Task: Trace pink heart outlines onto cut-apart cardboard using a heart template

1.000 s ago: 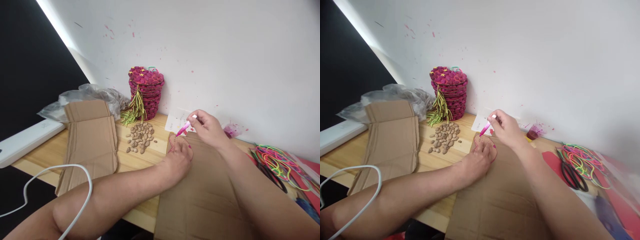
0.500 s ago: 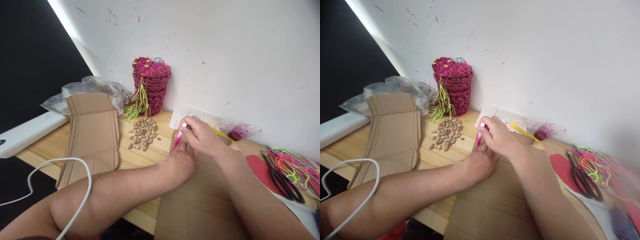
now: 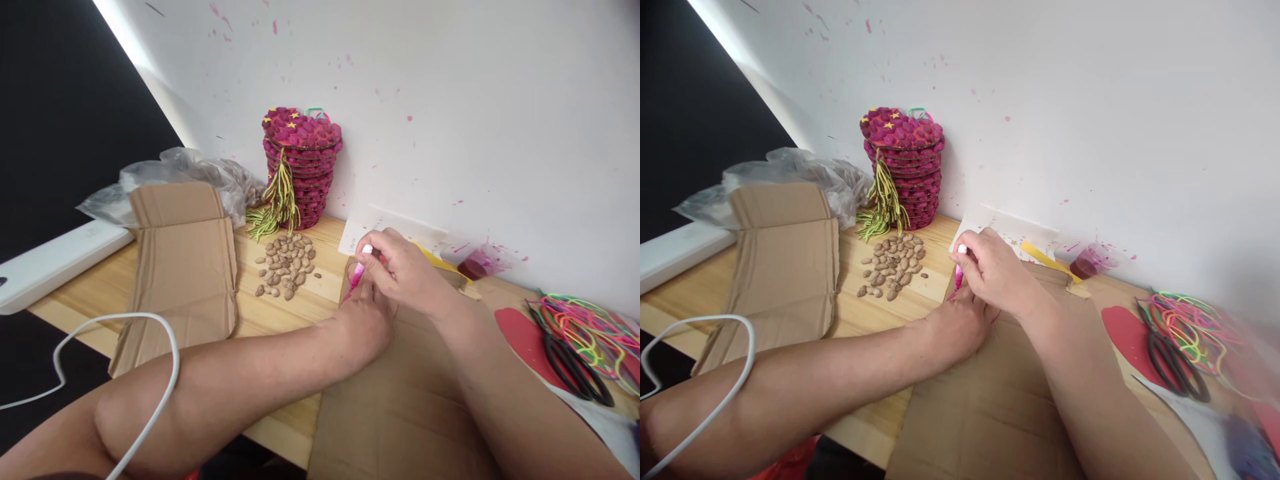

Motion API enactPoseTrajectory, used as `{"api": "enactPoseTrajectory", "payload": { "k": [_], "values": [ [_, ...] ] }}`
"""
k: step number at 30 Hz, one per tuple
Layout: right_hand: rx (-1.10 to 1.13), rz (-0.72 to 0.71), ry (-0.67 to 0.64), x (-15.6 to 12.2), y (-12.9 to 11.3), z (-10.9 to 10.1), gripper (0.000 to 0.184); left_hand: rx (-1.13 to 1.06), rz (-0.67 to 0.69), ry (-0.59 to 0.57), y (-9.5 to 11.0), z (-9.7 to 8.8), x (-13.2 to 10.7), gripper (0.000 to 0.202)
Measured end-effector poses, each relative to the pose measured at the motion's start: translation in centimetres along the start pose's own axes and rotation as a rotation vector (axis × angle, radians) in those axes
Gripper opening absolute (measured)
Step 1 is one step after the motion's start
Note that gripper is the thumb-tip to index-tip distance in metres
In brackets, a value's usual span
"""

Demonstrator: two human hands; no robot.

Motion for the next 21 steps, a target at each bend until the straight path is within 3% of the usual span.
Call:
{"api": "enactPoseTrajectory", "payload": {
  "k": [13, 21],
  "values": [
    [0.016, 0.052, -0.083, 0.8, 0.7, 0.5, 0.018, 0.033, -0.009, -0.025, -0.3, -0.3, -0.2, 0.056],
    [0.011, 0.087, -0.096, 2.1, 1.6, 0.8, 0.018, -0.054, -0.044, -0.024, -0.7, -0.9, -0.6, 0.049]
  ]
}}
Point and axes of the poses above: each hand's wrist, its own x-axis towards the middle knuckle, its own z-axis out of the palm, y = z × x, the point moved 7 cm from there along x, towards the middle knuckle, and after that the axes turned 8 degrees about -y, right-handed, at the moved point
